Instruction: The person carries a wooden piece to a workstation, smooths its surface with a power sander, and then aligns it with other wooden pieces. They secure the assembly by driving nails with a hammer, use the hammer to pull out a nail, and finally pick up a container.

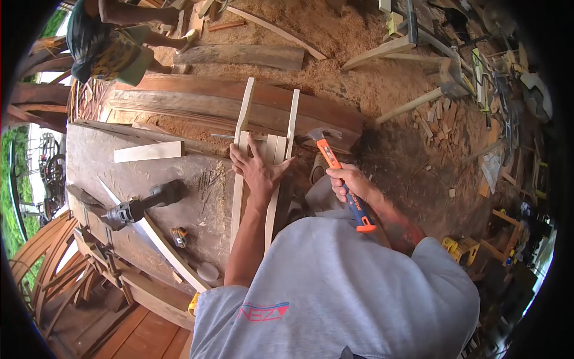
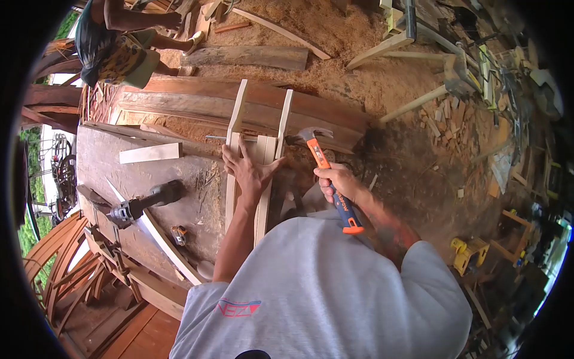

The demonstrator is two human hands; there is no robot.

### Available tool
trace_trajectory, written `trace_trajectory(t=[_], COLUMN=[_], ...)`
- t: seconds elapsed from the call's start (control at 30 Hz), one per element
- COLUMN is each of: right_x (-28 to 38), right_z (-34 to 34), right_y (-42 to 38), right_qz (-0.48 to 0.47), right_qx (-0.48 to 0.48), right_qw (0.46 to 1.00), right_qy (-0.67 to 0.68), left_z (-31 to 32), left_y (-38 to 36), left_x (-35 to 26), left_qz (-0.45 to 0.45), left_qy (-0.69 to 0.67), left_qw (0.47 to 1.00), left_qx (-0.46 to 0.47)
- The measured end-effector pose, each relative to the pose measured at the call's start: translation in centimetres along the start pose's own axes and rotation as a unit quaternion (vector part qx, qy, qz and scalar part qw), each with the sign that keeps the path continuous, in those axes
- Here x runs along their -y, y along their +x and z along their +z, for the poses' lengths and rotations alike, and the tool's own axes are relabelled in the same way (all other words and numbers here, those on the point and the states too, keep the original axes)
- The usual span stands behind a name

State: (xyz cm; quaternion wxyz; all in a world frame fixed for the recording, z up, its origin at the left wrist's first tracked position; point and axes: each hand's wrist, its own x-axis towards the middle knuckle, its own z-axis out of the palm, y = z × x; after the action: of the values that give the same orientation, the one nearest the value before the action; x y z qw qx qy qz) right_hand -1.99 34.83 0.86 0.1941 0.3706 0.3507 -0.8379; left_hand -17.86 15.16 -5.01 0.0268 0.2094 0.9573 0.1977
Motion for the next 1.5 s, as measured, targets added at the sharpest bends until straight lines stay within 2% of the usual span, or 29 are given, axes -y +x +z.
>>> trace_trajectory(t=[0.1, 0.3, 0.37, 0.4, 0.43, 0.5, 0.53, 0.6, 0.7, 0.83, 0.93, 1.0, 1.03, 1.07, 1.1, 1.13, 1.17, 1.23, 1.3, 1.37, 1.4, 1.47, 1.5], right_x=[-1.8, -2.4, -2.7, -2.6, -2.4, -2.2, -2.4, -2.3, -1.9, -2.3, -2.4, -1.9, -1.9, -2.0, -2.2, -2.4, -2.4, -2.0, -1.7, -2.3, -2.5, -2.9, -2.7], right_z=[1.0, 1.0, 1.3, 2.2, 3.0, 3.6, 2.9, 2.0, 2.3, 1.5, 1.3, 1.4, 1.3, 1.2, 1.0, 0.5, 0.2, 0.8, 1.1, 0.8, 0.4, -0.7, -0.6], right_y=[-0.4, 0.4, 1.9, 2.9, 4.4, 7.8, 9.7, 13.2, 13.9, 15.0, 14.9, 14.8, 14.9, 15.1, 15.4, 16.0, 16.4, 15.3, 14.9, 15.5, 16.1, 16.8, 16.0], right_qz=[-0.026, -0.042, -0.083, -0.121, -0.122, -0.178, -0.179, -0.188, -0.211, -0.226, -0.231, -0.249, -0.253, -0.256, -0.254, -0.247, -0.241, -0.241, -0.242, -0.249, -0.249, -0.258, -0.255], right_qx=[-0.056, -0.015, -0.06, -0.092, -0.09, -0.176, -0.167, -0.236, -0.203, -0.23, -0.237, -0.232, -0.24, -0.246, -0.242, -0.23, -0.221, -0.226, -0.232, -0.236, -0.238, -0.226, -0.232], right_qw=[0.998, 0.999, 0.994, 0.988, 0.988, 0.968, 0.969, 0.949, 0.955, 0.945, 0.941, 0.936, 0.931, 0.927, 0.928, 0.934, 0.94, 0.938, 0.936, 0.934, 0.934, 0.932, 0.932], right_qy=[0.008, 0.014, 0.044, 0.014, 0.013, -0.004, -0.009, -0.09, -0.039, -0.058, -0.072, -0.093, -0.107, -0.122, -0.125, -0.112, -0.096, -0.105, -0.11, -0.098, -0.095, -0.117, -0.114], left_z=[0.0, -0.1, 0.1, -0.1, -0.3, -0.2, -0.3, -0.6, -0.3, -0.3, -1.8, -4.0, -5.2, -6.1, -1.0, -1.7, -1.6, -0.9, -0.1, 0.7, 0.4, -0.5, 0.6], left_y=[0.0, -0.2, 0.0, 0.0, -0.2, -0.3, -0.1, 0.0, 0.1, 0.3, 1.1, 2.8, 3.9, 5.3, 6.7, 7.1, 7.5, 8.3, 8.8, 9.0, 9.3, 9.5, 9.7], left_x=[-0.1, 0.2, 0.2, 0.0, -0.1, -0.1, -0.1, -0.3, -0.1, -0.1, -0.1, 1.7, 2.3, 3.1, 7.6, 7.9, 8.8, 10.3, 11.1, 12.3, 11.8, 10.0, 10.6], left_qz=[-0.001, 0.014, 0.025, 0.015, 0.003, 0.006, 0.011, -0.004, -0.008, -0.007, -0.047, -0.094, -0.17, -0.243, -0.2, -0.261, -0.261, -0.208, -0.223, -0.27, -0.269, -0.347, -0.35], left_qy=[-0.01, -0.019, -0.012, -0.013, -0.014, -0.028, -0.043, -0.049, -0.046, -0.048, -0.051, -0.214, -0.351, -0.478, -0.344, -0.425, -0.425, -0.473, -0.483, -0.65, -0.648, -0.714, -0.713], left_qw=[1.0, 0.999, 1.0, 1.0, 0.999, 0.999, 0.999, 0.998, 0.999, 0.999, 0.996, 0.97, 0.916, 0.836, 0.916, 0.867, 0.867, 0.853, 0.845, 0.705, 0.706, 0.607, 0.607], left_qx=[0.002, 0.021, 0.012, 0.024, 0.036, 0.025, 0.013, 0.024, 0.022, 0.002, 0.051, 0.068, 0.095, 0.116, -0.053, 0.0, -0.001, 0.066, 0.055, 0.089, 0.093, -0.027, -0.02])
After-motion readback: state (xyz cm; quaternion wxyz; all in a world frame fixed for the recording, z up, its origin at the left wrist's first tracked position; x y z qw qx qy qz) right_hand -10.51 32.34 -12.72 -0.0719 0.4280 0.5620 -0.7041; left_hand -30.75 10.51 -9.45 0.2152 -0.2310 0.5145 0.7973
